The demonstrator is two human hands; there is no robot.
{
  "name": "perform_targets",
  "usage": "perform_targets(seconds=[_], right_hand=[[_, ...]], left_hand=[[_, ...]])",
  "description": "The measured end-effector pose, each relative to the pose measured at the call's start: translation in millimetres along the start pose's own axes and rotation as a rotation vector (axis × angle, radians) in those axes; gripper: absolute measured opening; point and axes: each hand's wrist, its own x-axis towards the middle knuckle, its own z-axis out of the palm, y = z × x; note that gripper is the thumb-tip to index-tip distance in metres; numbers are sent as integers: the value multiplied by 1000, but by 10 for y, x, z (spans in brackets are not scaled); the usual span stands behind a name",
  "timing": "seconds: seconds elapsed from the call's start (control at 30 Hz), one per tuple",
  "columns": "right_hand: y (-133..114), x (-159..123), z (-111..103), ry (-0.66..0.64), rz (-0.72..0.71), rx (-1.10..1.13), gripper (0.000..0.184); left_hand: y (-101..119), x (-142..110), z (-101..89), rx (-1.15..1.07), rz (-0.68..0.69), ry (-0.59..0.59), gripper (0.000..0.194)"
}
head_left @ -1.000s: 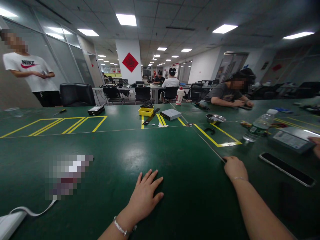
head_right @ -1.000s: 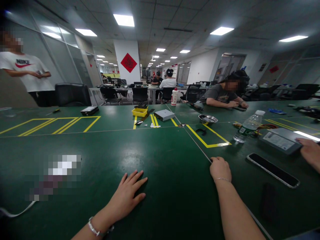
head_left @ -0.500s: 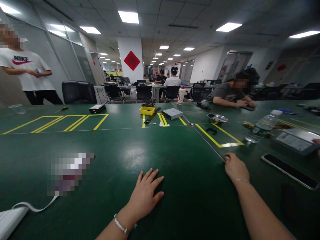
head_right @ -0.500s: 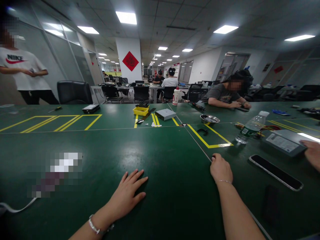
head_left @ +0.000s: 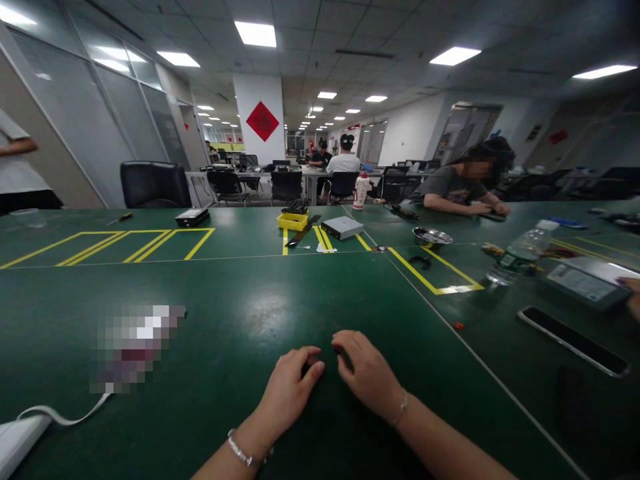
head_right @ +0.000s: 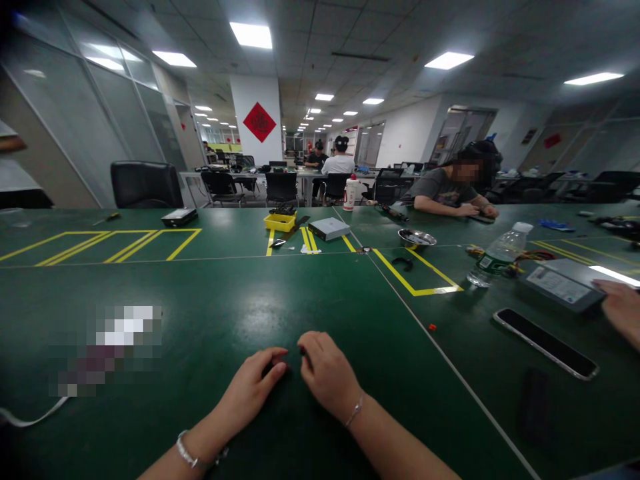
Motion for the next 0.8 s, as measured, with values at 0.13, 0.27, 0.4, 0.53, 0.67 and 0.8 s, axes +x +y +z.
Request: perform_targets(seconds=[0.13, 0.27, 0.4, 0.53, 0.67, 0.8], right_hand=[[-307, -21, 197, -8, -138, 47, 31], [-146, 31, 109, -19, -250, -26, 34], [468, 70, -237, 32, 48, -291, 40], [1369, -164, -661, 79, 545, -554, 45], [1955, -475, -879, 35, 850, -674, 48], [2040, -541, -884, -50, 927, -653, 46]], left_hand=[[8, 10, 15, -275, -9, -57, 22], [-19, 36, -11, -423, -48, -54, 20], [-45, 60, -41, -535, -144, -7, 21], [-60, 73, -35, -638, -176, 29, 17], [-60, 82, -31, -635, -214, 59, 20], [-53, 83, -54, -596, -246, 86, 21]])
